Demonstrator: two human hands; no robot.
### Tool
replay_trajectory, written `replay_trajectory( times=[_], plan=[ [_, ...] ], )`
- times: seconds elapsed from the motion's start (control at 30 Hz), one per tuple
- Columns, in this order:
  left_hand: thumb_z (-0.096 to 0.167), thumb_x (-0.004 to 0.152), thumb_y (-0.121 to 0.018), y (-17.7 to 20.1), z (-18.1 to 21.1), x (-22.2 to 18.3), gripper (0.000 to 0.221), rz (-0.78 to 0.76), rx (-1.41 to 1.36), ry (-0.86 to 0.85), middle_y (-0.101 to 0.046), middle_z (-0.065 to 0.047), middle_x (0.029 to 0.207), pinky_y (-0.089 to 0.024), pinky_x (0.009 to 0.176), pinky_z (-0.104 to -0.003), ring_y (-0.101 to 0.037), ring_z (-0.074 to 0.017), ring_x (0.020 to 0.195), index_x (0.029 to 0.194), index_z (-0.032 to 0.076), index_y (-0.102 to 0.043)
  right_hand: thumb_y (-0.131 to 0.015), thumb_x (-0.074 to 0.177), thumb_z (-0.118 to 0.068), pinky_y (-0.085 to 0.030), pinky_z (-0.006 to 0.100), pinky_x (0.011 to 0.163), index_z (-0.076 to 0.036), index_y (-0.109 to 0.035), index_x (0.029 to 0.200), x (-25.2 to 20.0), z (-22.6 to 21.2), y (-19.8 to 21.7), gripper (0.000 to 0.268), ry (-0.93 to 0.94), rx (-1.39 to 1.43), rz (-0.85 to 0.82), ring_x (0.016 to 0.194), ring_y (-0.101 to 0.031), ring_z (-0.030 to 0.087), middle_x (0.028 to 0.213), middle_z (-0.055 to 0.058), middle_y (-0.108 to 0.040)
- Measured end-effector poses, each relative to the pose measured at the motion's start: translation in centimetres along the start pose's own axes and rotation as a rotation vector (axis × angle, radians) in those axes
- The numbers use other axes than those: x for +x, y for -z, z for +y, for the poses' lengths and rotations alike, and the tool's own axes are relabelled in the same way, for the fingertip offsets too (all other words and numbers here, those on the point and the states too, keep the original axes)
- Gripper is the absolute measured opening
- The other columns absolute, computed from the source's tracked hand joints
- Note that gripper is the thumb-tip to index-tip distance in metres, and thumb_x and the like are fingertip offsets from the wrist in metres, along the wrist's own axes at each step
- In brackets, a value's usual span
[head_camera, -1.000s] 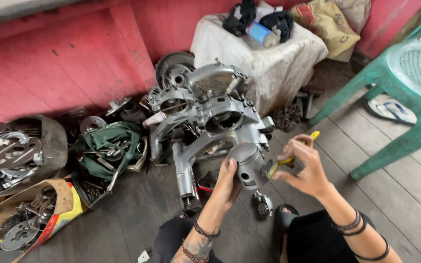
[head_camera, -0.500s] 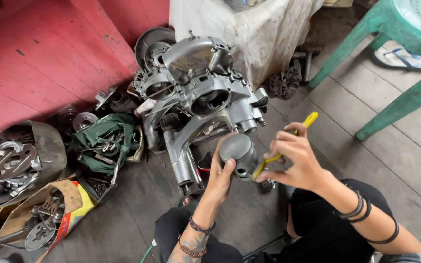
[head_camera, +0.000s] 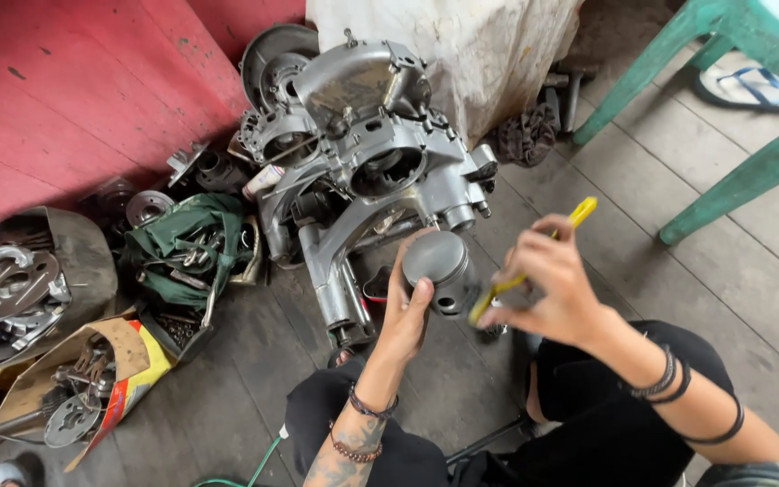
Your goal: The person sits on the floor and scrubs a metal piston with a yellow-handled brush. They rotate the piston to clean different sides and surfaces, including the top and skirt, while surrounded by engine parts and tools.
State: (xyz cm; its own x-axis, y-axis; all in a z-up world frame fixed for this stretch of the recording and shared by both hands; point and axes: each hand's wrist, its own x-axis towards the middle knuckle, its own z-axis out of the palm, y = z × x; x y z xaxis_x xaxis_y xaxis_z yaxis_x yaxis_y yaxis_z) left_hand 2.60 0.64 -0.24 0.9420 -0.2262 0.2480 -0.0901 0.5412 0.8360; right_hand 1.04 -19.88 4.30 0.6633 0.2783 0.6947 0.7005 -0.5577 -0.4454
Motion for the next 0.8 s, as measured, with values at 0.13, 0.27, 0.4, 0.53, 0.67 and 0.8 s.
replay_trajectory(
  times=[0.13, 0.27, 0.4, 0.53, 0.67, 0.8],
  plan=[
    [0.047, 0.096, -0.065, -0.2, 0.5, 0.0, 0.077, 0.004, 0.024, -0.016, -0.048, -0.020, 0.150, -0.039, 0.115, -0.042, -0.046, -0.0243, 0.138, 0.152, 0.002, -0.038, -0.085, 0.073, -0.065, -0.039, 0.045, 0.098, -0.017, -0.063, 0.079, 0.3, 1.3, 0.7, 0.053, 0.000, -0.021, 0.005, 0.061, -0.056, 0.019, 0.068, -0.002, -0.055],
    [0.050, 0.095, -0.066, 0.1, 0.5, 0.3, 0.079, -0.012, 0.008, -0.038, -0.047, -0.020, 0.150, -0.039, 0.115, -0.043, -0.046, -0.0242, 0.138, 0.151, 0.002, -0.038, -0.081, 0.077, -0.066, -0.037, 0.044, 0.097, -0.017, -0.060, 0.076, 0.3, 0.0, 0.4, 0.054, 0.014, -0.014, -0.004, 0.058, -0.054, 0.018, 0.062, -0.005, -0.050],
    [0.050, 0.096, -0.065, 0.4, 0.2, 0.3, 0.078, -0.006, 0.018, -0.047, -0.046, -0.020, 0.150, -0.039, 0.115, -0.042, -0.045, -0.0235, 0.139, 0.151, 0.002, -0.037, -0.083, 0.076, -0.065, -0.037, 0.043, 0.097, -0.016, -0.060, 0.077, 0.2, 2.4, 0.9, 0.055, -0.017, -0.023, 0.012, 0.060, -0.054, 0.018, 0.064, -0.004, -0.051],
    [0.051, 0.098, -0.061, 0.2, 0.4, 0.3, 0.076, -0.002, -0.032, -0.036, -0.047, -0.020, 0.149, -0.040, 0.115, -0.042, -0.046, -0.0231, 0.137, 0.150, 0.001, -0.038, -0.080, 0.075, -0.069, -0.040, 0.045, 0.096, -0.017, -0.062, 0.077, 0.3, 0.3, 0.3, 0.055, -0.017, 0.008, 0.007, 0.061, -0.058, 0.021, 0.067, -0.001, -0.057],
    [0.050, 0.097, -0.062, 0.4, 0.2, 0.1, 0.079, 0.014, 0.010, -0.017, -0.044, -0.021, 0.152, -0.039, 0.116, -0.043, -0.044, -0.0256, 0.139, 0.153, 0.001, -0.034, -0.087, 0.072, -0.061, -0.037, 0.043, 0.098, -0.016, -0.061, 0.076, 0.1, 1.6, 0.8, 0.053, -0.009, -0.008, -0.002, 0.059, -0.055, 0.017, 0.062, -0.006, -0.049],
    [0.053, 0.097, -0.061, 0.2, 0.0, 0.1, 0.079, 0.022, -0.028, -0.017, -0.045, -0.021, 0.151, -0.041, 0.114, -0.043, -0.046, -0.0256, 0.138, 0.152, 0.001, -0.035, -0.084, 0.073, -0.065, -0.036, 0.044, 0.097, -0.017, -0.061, 0.075, -0.1, -0.8, 0.0, 0.053, -0.004, 0.042, -0.019, 0.058, -0.055, 0.016, 0.060, -0.006, -0.050]
  ],
)
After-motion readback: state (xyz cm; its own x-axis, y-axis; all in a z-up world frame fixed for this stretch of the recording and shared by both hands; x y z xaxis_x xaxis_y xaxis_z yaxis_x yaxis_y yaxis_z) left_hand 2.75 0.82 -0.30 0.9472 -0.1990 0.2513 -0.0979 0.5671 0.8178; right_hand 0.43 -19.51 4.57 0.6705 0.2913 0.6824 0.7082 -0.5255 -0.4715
